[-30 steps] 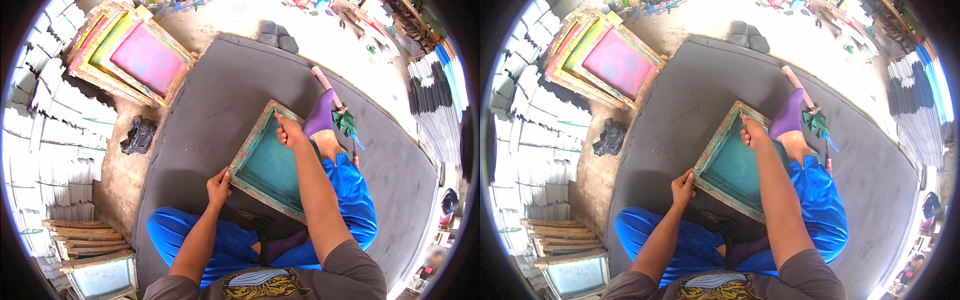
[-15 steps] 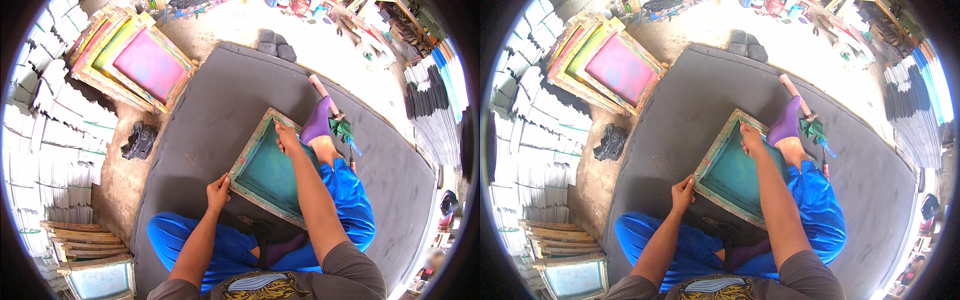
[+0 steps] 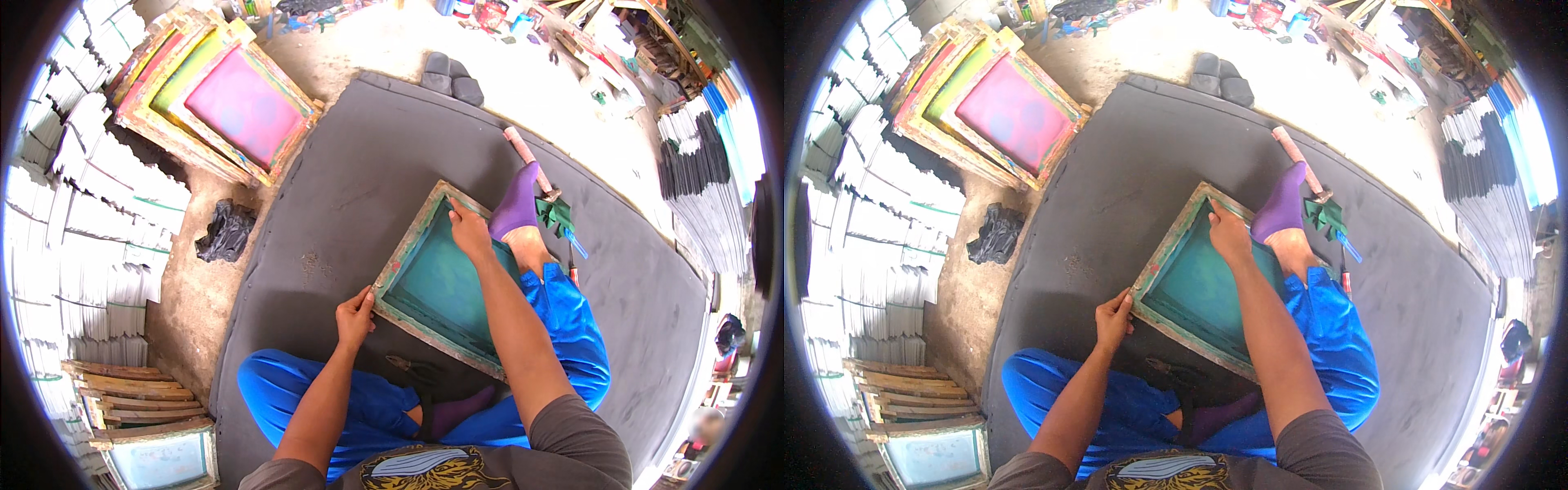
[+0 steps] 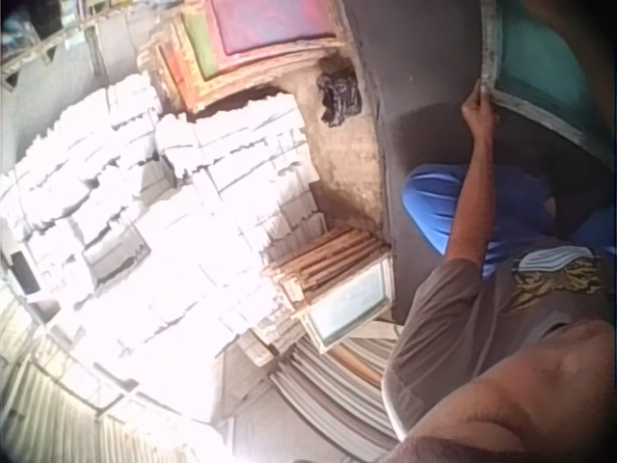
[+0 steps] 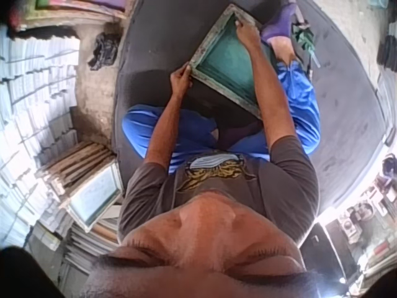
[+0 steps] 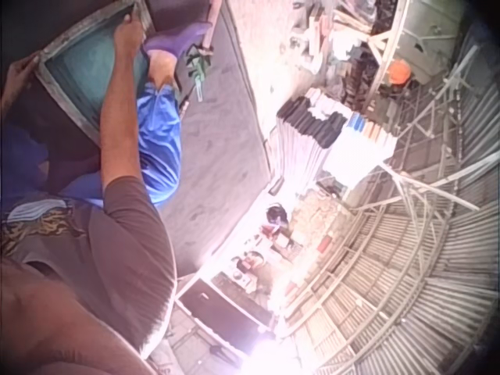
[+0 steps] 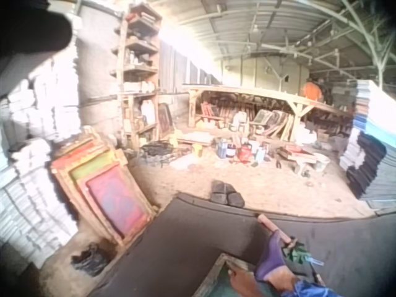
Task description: The person sits on the floor and uses pliers and a screwdriver to scrape and remove material from the edges of a green screen printing frame. The person works along the frame's perimeter, occasionally switching tools.
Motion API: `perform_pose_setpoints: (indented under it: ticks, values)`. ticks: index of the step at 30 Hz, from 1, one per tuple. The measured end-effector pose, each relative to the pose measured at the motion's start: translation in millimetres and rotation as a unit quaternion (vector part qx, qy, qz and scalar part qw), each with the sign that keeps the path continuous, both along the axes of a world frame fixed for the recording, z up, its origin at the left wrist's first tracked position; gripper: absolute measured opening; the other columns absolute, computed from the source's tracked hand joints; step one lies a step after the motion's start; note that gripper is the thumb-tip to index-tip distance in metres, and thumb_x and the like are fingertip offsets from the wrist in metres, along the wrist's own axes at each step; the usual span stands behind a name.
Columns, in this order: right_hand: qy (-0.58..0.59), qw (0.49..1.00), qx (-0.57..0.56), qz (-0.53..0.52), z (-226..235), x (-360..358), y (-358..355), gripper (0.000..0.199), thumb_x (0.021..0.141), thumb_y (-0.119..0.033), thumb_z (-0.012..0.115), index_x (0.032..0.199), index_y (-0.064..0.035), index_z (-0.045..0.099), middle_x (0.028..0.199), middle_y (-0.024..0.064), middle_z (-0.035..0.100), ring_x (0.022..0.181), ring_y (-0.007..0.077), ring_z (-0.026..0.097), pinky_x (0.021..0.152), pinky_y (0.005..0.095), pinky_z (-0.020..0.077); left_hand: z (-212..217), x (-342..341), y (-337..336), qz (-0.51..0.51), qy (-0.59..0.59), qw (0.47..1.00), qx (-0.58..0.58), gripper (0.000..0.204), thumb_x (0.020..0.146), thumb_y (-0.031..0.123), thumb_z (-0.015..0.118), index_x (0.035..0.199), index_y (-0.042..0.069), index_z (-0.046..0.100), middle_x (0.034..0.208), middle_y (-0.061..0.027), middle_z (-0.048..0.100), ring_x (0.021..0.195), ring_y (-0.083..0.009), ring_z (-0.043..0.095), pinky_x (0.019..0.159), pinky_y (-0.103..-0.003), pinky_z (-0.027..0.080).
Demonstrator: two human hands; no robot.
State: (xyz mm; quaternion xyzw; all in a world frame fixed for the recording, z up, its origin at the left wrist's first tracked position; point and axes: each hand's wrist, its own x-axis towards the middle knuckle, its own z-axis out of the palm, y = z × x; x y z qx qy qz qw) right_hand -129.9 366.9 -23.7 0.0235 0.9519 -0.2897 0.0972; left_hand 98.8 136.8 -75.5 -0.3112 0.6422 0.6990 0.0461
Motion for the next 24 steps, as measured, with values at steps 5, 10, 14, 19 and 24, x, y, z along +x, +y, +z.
perform_pose_setpoints:
  ticks: [5, 10, 14, 19, 24]
  values:
    - [-0.025, 0.998, 0.051, 0.009, 18.2, 1.8, -7.7, 0.044, 0.105, -0.028, 0.052, 0.149, -0.0230, 0.056, 0.129, 0.0210, 0.068, 0.119, 0.0419, 0.065, 0.100, 0.0536, 0.0520, 0.7, 0.6, 0.8, 0.004, 0.000, 1.000, 0.007, 0.036, 0.102, 0.026, 0.068, 0.132, 0.005, 0.071, 0.067, 0.0000, 0.057, 0.047, -0.0076, 0.051, 0.043, -0.025, 0.045]
    - [-0.078, 0.984, 0.154, 0.034, 32.9, -7.1, -27.7, 0.045, 0.105, -0.025, 0.050, 0.150, -0.0189, 0.054, 0.130, 0.0221, 0.068, 0.118, 0.0426, 0.066, 0.100, 0.0554, 0.0524, -1.2, 2.7, -1.1, 0.003, 0.008, 1.000, -0.015, 0.037, 0.102, 0.026, 0.068, 0.132, 0.005, 0.071, 0.067, -0.0001, 0.057, 0.047, -0.0078, 0.052, 0.043, -0.026, 0.045]
    - [-0.093, 0.989, 0.117, -0.012, 11.6, -12.1, -35.0, 0.047, 0.105, -0.023, 0.050, 0.150, -0.0115, 0.052, 0.123, 0.0233, 0.069, 0.114, 0.0420, 0.068, 0.096, 0.0544, 0.0536, -6.5, 3.0, 0.5, -0.008, 0.017, 1.000, -0.004, 0.037, 0.102, 0.026, 0.068, 0.132, 0.004, 0.071, 0.067, -0.0003, 0.058, 0.047, -0.0075, 0.052, 0.043, -0.026, 0.045]
    - [-0.007, 0.999, 0.038, 0.036, -19.3, -5.1, -12.4, 0.049, 0.105, -0.022, 0.049, 0.154, -0.0132, 0.049, 0.125, 0.0237, 0.069, 0.116, 0.0447, 0.066, 0.098, 0.0533, 0.0521, -3.3, 3.0, -0.5, -0.007, 0.011, 1.000, -0.006, 0.038, 0.103, 0.026, 0.068, 0.132, 0.003, 0.070, 0.068, -0.0006, 0.059, 0.048, -0.0071, 0.053, 0.044, -0.026, 0.046]
    - [-0.190, 0.972, -0.116, -0.080, 22.6, -4.0, -18.7, 0.049, 0.106, -0.023, 0.049, 0.154, -0.0139, 0.049, 0.123, 0.0257, 0.069, 0.115, 0.0460, 0.065, 0.098, 0.0556, 0.0511, -1.5, 5.1, -3.6, -0.001, 0.001, 1.000, -0.006, 0.038, 0.103, 0.026, 0.068, 0.132, 0.003, 0.070, 0.069, -0.0013, 0.059, 0.048, -0.0078, 0.054, 0.043, -0.025, 0.046]
